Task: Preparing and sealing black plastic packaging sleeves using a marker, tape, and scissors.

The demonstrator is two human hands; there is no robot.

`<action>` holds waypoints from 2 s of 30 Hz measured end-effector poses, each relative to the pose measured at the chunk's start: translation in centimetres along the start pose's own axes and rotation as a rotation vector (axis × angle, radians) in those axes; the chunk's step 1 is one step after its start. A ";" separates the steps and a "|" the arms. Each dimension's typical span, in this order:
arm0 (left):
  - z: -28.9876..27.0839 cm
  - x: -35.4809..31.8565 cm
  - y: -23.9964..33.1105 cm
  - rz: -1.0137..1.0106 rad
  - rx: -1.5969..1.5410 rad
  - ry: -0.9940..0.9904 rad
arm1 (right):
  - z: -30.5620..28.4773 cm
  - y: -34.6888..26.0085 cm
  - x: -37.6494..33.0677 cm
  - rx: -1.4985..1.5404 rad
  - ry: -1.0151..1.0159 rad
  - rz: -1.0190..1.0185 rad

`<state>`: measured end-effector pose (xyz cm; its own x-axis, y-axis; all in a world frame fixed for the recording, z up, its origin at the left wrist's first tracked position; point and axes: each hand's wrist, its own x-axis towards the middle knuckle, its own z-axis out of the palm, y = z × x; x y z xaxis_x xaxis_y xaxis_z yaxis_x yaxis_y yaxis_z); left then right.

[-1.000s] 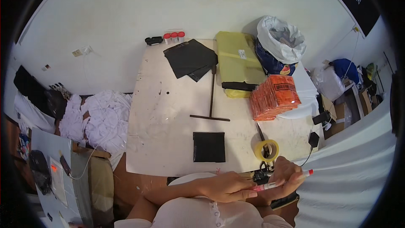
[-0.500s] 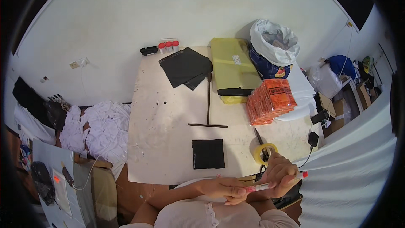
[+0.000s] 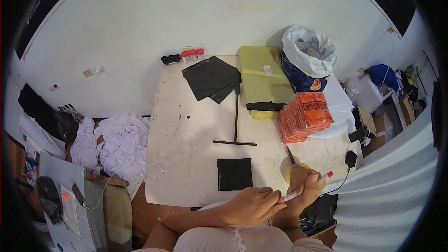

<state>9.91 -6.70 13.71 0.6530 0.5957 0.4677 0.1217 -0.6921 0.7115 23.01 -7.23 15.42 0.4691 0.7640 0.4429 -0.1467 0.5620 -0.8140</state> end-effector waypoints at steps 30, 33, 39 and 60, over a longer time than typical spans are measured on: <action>5.4 -12.4 -21.5 -0.606 0.485 0.233 | -6.9 21.0 -6.9 0.077 -0.140 0.864; 5.5 -12.2 -21.3 -0.587 0.508 0.247 | -7.6 21.5 -6.6 0.096 -0.151 0.838; 5.4 -12.1 -21.5 -0.600 0.520 0.225 | -6.6 21.1 -6.4 -0.090 -0.221 0.795; 5.4 -12.2 -21.5 -0.587 0.503 0.252 | -6.6 21.4 -7.6 -0.568 -0.470 0.363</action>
<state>3.35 -1.29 -10.16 0.1980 0.9508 0.2382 0.7525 -0.3032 0.5846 22.06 -3.08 -7.80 0.0453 0.9912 0.1244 0.3029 0.1051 -0.9472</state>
